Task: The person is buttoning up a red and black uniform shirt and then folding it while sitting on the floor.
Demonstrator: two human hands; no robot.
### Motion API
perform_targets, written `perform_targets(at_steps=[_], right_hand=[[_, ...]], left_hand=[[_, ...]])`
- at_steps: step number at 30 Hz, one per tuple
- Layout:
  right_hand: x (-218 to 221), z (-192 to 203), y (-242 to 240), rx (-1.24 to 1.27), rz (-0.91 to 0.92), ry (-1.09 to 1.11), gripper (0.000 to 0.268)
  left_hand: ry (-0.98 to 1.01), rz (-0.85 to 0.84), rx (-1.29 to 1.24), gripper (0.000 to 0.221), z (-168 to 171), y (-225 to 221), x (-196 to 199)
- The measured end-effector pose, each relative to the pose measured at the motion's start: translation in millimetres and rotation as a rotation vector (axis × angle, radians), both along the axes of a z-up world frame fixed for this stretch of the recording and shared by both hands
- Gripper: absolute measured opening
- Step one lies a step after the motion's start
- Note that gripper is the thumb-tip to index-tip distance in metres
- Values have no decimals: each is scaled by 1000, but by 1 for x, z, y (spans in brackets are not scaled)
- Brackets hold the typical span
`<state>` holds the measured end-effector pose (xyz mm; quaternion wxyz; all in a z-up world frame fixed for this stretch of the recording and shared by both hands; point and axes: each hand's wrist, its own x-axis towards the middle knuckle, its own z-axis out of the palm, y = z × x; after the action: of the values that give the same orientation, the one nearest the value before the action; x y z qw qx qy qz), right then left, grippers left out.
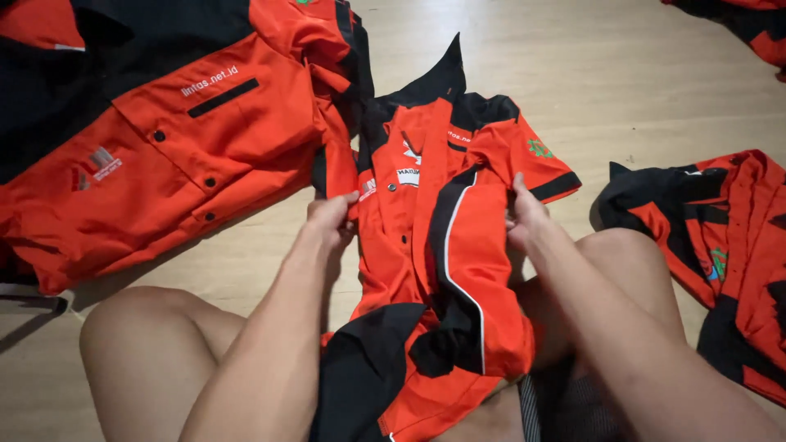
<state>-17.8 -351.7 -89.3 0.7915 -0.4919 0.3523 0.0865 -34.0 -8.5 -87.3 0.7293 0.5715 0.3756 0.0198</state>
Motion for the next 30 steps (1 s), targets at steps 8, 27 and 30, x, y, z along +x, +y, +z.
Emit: perform_targets(at_steps=[8,27,30], right_hand=[[16,44,-76,-916,-84,-318,15],[-124,118,42,-1243,480,32,77],[-146,70,84,-1226,790,159,109]], left_hand=[[-122,-285,964,23,171,107,1],[643,-1105,952,106,142,-8,-157],[690,-860,984,90,107,-23,-165]])
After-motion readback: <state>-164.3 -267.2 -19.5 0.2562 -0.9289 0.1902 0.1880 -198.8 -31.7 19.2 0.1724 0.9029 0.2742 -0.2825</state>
